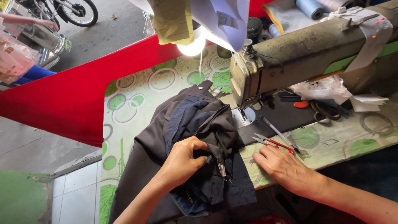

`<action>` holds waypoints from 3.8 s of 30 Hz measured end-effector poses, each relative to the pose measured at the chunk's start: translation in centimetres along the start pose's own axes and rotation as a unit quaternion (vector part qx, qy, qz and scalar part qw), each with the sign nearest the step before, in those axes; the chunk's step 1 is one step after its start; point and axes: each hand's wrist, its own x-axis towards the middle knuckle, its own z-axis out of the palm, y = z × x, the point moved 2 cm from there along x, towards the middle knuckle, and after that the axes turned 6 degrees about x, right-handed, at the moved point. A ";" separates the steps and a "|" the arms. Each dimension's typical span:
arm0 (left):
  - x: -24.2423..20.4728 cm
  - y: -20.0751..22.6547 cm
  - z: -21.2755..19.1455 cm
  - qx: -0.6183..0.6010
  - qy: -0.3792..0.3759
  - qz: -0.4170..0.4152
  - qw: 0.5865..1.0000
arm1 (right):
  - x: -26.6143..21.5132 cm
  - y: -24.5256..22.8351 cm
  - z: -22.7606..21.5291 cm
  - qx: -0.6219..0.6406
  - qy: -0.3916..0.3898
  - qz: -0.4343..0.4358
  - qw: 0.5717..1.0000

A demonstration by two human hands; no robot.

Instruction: Trimming loose threads from a pair of trousers using a hand-held thread cutter at a sewing workstation.

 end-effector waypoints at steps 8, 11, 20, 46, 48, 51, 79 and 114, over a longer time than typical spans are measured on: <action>-0.1 0.0 -1.4 -0.116 -0.051 -0.060 0.990 | 0.7 0.5 -3.3 -0.032 0.043 0.088 0.995; 0.0 0.0 -1.1 -0.084 -0.040 -0.066 0.993 | 1.9 -1.3 -5.4 0.085 0.146 0.074 0.983; 0.4 -0.5 0.1 -0.028 0.032 -0.004 0.999 | 6.5 -9.7 -4.4 0.320 0.126 -0.145 0.928; 5.5 -2.9 5.0 -0.272 0.169 0.033 0.947 | 10.8 -3.5 -7.0 0.265 0.280 -0.048 0.922; 4.8 -2.5 4.6 -0.252 0.178 0.036 0.951 | 12.0 -2.9 -4.9 0.212 0.278 -0.078 0.934; 4.4 -2.5 4.4 -0.261 0.176 0.040 0.948 | 12.5 -2.4 -5.0 0.176 0.289 -0.090 0.936; 5.0 -3.0 5.0 -0.458 0.201 0.010 0.866 | 15.2 0.7 -3.3 0.577 0.236 0.142 0.769; 2.6 -1.6 2.6 -0.356 0.129 0.045 0.924 | 14.5 1.1 -2.6 0.286 0.220 0.107 0.927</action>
